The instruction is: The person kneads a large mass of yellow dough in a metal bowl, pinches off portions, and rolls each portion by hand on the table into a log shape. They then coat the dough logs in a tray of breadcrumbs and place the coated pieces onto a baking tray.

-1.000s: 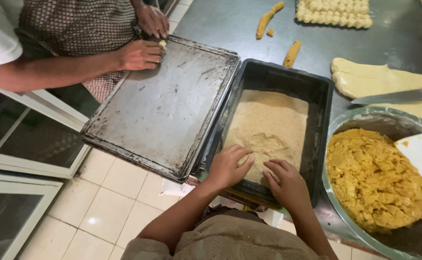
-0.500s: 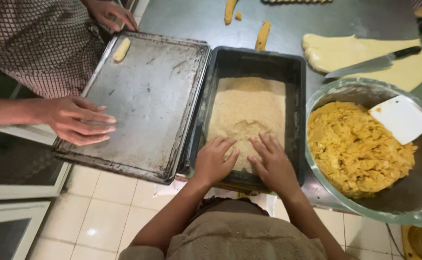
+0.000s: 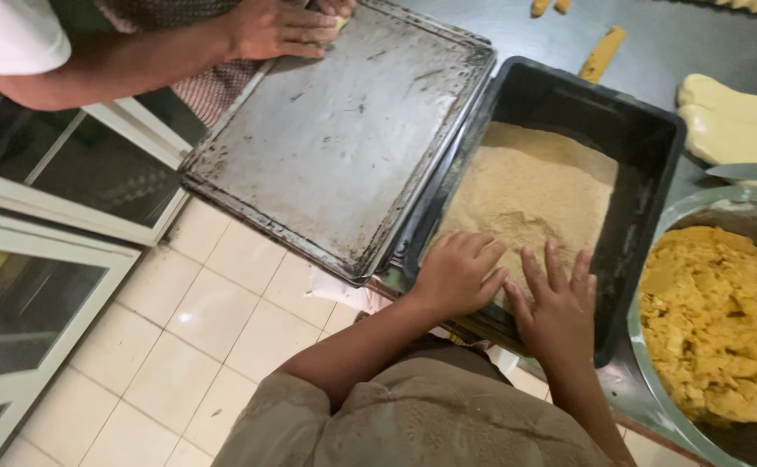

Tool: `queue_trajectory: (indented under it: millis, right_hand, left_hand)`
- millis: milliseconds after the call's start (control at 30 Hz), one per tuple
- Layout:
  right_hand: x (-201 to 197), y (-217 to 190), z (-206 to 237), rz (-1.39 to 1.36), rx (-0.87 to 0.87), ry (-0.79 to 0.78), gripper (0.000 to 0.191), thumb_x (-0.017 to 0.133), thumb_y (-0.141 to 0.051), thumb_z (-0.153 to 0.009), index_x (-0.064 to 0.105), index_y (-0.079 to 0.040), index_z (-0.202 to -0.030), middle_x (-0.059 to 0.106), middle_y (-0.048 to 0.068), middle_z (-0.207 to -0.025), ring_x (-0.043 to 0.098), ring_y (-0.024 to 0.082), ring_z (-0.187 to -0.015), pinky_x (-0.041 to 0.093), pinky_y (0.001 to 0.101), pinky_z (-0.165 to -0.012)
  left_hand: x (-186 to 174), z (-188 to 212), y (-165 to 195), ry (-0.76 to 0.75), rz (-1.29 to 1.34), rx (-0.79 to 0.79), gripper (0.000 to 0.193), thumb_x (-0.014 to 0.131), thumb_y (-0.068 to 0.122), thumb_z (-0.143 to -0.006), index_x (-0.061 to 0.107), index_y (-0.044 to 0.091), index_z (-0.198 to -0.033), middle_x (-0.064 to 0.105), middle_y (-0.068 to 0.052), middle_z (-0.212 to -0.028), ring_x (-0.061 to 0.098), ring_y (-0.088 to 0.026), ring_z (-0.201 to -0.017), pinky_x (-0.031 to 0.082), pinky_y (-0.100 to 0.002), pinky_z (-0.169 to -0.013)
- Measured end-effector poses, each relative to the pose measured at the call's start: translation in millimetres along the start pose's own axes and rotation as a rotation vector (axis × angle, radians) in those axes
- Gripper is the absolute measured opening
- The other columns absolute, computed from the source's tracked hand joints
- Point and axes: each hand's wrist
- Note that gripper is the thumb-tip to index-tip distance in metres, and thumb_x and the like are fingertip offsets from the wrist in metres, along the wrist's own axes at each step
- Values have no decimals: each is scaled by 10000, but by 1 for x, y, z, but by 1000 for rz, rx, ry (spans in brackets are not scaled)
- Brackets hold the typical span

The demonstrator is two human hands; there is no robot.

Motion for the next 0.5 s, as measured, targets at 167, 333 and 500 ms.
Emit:
queue_trajectory:
  millis: [167, 333, 500]
  right_hand:
    - [-1, 1, 0, 44, -9, 28, 579, 548, -494, -997, 559, -227, -1511, 420, 143, -1650, 230, 552, -1543, 236, 760, -1149]
    - [-1, 3, -1, 32, -11, 41, 578, 555, -497, -993, 559, -228, -1505, 430, 135, -1647, 226, 554, -1552, 236, 761, -1152]
    - [0, 4, -2, 17, -11, 31, 562, 566, -486, -994, 567, -233, -1495, 436, 129, -1643, 224, 545, -1546, 239, 731, -1168]
  left_hand:
    - [2, -2, 1, 14, -75, 0, 379, 685, 325, -922, 684, 84, -1215, 674, -127, -1220, 634, -313, -1126, 457, -499, -1069]
    - [4, -4, 0, 10, -106, -11, 390, 672, 342, -932, 691, 94, -1232, 672, -127, -1244, 631, -309, -1162, 433, -508, -1103]
    - [5, -5, -1, 2, -68, -42, 365, 671, 332, -939, 700, 93, -1214, 684, -126, -1235, 625, -310, -1182, 428, -498, -1114]
Point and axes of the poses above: each hand's wrist, its own z-axis away from the middle knuckle, its own x-axis out of the palm, y = z × x
